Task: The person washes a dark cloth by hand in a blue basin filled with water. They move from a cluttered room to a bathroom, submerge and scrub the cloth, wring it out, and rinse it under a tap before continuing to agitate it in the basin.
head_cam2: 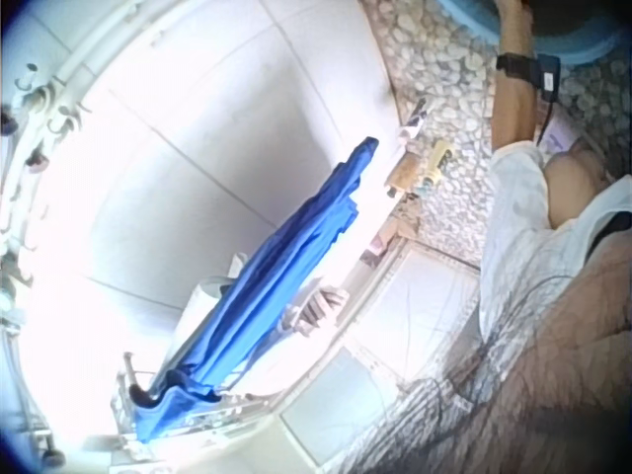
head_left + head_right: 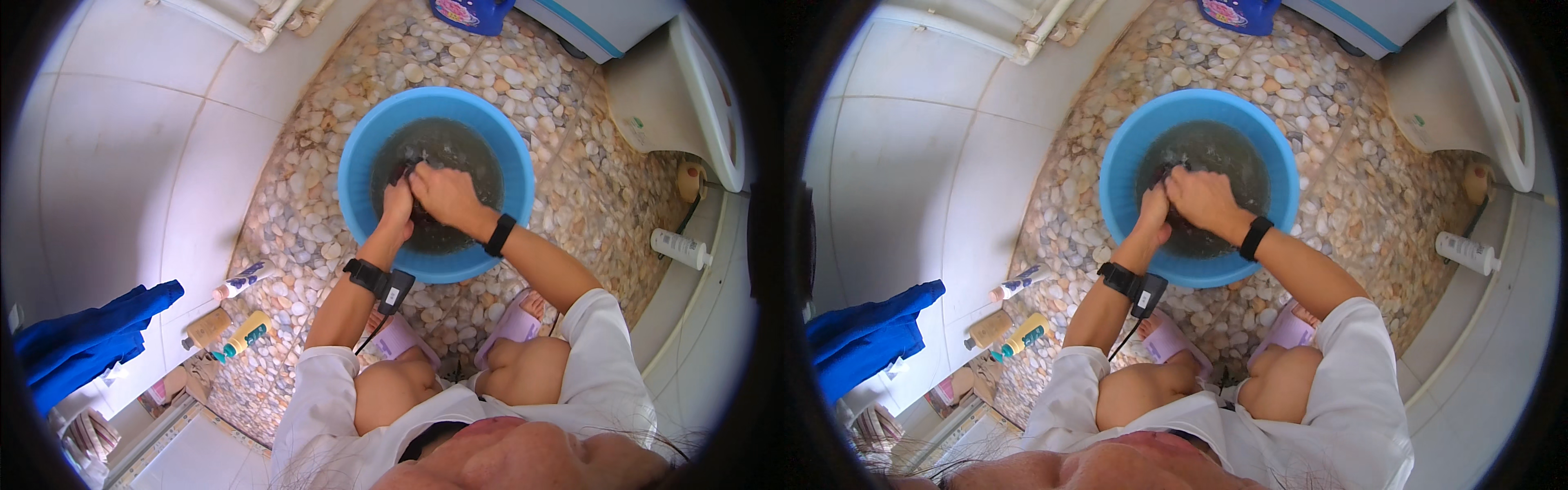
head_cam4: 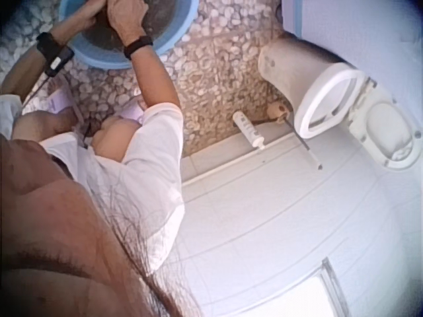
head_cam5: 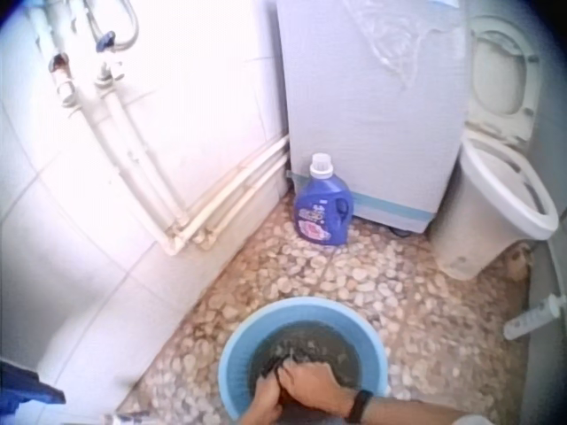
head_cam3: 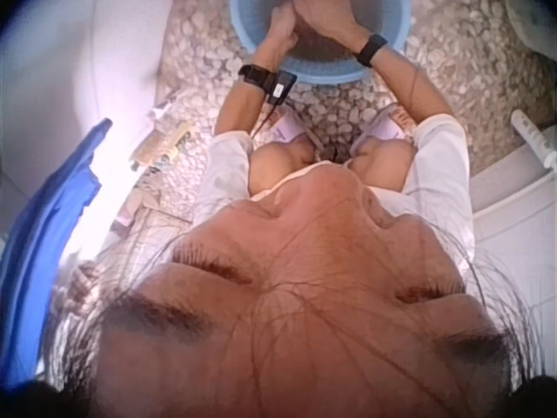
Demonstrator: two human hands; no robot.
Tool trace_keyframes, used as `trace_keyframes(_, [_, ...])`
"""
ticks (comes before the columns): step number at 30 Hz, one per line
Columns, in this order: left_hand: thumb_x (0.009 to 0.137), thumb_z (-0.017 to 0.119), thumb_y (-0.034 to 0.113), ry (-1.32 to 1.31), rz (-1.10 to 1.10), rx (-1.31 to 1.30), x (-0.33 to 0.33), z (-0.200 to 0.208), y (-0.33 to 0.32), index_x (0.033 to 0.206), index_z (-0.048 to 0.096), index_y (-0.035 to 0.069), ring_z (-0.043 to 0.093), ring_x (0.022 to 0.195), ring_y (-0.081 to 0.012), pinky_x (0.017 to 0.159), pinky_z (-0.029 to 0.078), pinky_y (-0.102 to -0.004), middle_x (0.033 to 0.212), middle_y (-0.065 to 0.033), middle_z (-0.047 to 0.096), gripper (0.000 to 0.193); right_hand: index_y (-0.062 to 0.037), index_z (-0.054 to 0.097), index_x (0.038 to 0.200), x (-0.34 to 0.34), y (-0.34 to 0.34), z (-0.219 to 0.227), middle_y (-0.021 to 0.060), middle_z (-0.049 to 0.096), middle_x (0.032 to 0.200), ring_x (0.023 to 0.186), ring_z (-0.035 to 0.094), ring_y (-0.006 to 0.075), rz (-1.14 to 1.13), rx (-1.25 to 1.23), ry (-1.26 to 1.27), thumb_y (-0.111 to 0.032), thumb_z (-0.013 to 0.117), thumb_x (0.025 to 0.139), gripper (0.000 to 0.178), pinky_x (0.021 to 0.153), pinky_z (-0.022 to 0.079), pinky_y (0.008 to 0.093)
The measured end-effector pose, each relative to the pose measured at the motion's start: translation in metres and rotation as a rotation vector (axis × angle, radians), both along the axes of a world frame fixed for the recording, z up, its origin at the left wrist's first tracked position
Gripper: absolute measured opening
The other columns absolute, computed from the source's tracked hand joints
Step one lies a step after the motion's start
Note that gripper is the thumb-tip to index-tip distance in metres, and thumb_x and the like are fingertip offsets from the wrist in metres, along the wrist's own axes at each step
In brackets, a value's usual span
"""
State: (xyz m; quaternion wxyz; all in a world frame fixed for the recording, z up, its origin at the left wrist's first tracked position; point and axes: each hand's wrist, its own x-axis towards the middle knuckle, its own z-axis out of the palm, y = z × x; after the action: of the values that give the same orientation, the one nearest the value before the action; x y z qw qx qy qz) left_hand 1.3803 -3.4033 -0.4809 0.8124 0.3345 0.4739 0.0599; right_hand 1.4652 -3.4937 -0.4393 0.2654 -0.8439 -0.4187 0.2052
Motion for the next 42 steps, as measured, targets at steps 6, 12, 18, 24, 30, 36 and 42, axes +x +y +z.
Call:
trace_keyframes(6, [0.092,0.060,0.028,0.044,-0.097,0.119,-0.010,0.014,0.002,0.120,0.050,-0.002,0.061,0.100,-0.0248,0.081,0.052,-0.0396,0.113,-0.0137,0.060,0.042,-0.0019,0.059,0.100,0.053,-0.003,-0.034,0.0236,0.068,0.087,0.085,0.066,0.0416,-0.011,-0.263,-0.101,-0.020,0.047,0.090,0.024,0.076,0.052,0.0513])
trace_keyframes(12, [0.089,0.063,0.037,0.165,-0.146,0.108,-0.036,-0.009,0.019,0.144,0.023,0.001,0.043,0.126,-0.0259,0.105,0.034,-0.0382,0.134,-0.0188,0.044,0.077,-0.0076,0.048,0.127,0.055,-0.004,-0.064,0.0293,0.055,0.120,0.109,0.057,0.0442,-0.121,-0.074,0.030,-0.034,0.052,0.091,0.045,0.092,0.045,0.0529])
trace_keyframes(18, [0.089,0.063,0.039,0.051,0.026,0.140,-0.036,-0.036,0.016,0.140,0.033,0.002,0.051,0.115,-0.0235,0.098,0.040,-0.0353,0.123,-0.0141,0.053,0.069,-0.0044,0.053,0.126,0.051,0.000,-0.072,0.0225,0.058,0.121,0.114,0.055,0.0406,0.077,-0.371,0.262,-0.028,0.065,0.083,0.051,0.096,0.043,0.0461])
trace_keyframes(24, [0.093,0.051,0.051,-0.151,-0.111,-0.223,-0.010,0.012,0.027,0.118,0.057,0.009,0.057,0.106,-0.0244,0.091,0.045,-0.0383,0.113,-0.0103,0.061,0.049,0.0011,0.054,0.116,0.002,0.010,-0.009,0.0223,0.062,0.111,0.105,0.059,0.0376,0.049,0.249,0.607,-0.024,0.060,0.086,0.040,0.089,0.045,0.0422])
trace_keyframes(30, [0.097,0.048,0.040,-0.297,-0.023,-0.310,-0.004,-0.003,0.018,0.112,0.058,0.011,0.061,0.096,-0.0235,0.080,0.052,-0.0385,0.103,-0.0090,0.063,0.034,-0.0033,0.054,0.104,-0.021,0.004,0.027,0.0224,0.062,0.096,0.085,0.059,0.0407,0.105,0.303,0.367,-0.029,0.054,0.092,0.028,0.073,0.046,0.0463])
trace_keyframes(36, [0.098,0.047,0.036,-0.037,0.003,-0.221,-0.005,0.011,0.002,0.113,0.058,0.006,0.062,0.102,-0.0251,0.085,0.053,-0.0394,0.109,-0.0103,0.063,0.035,-0.0082,0.064,0.087,-0.005,0.011,0.005,0.0203,0.065,0.077,0.073,0.062,0.0425,0.043,0.112,0.034,-0.034,0.046,0.092,0.032,0.066,0.049,0.0522])
trace_keyframes(42, [0.096,0.051,0.024,-0.107,0.035,0.018,-0.012,-0.010,0.011,0.119,0.051,0.001,0.061,0.101,-0.0236,0.084,0.051,-0.0369,0.111,-0.0119,0.060,0.033,-0.0069,0.067,0.084,0.038,0.024,-0.015,0.0194,0.068,0.079,0.077,0.065,0.0403,0.095,-0.148,-0.149,-0.032,0.044,0.095,0.036,0.069,0.050,0.0520])
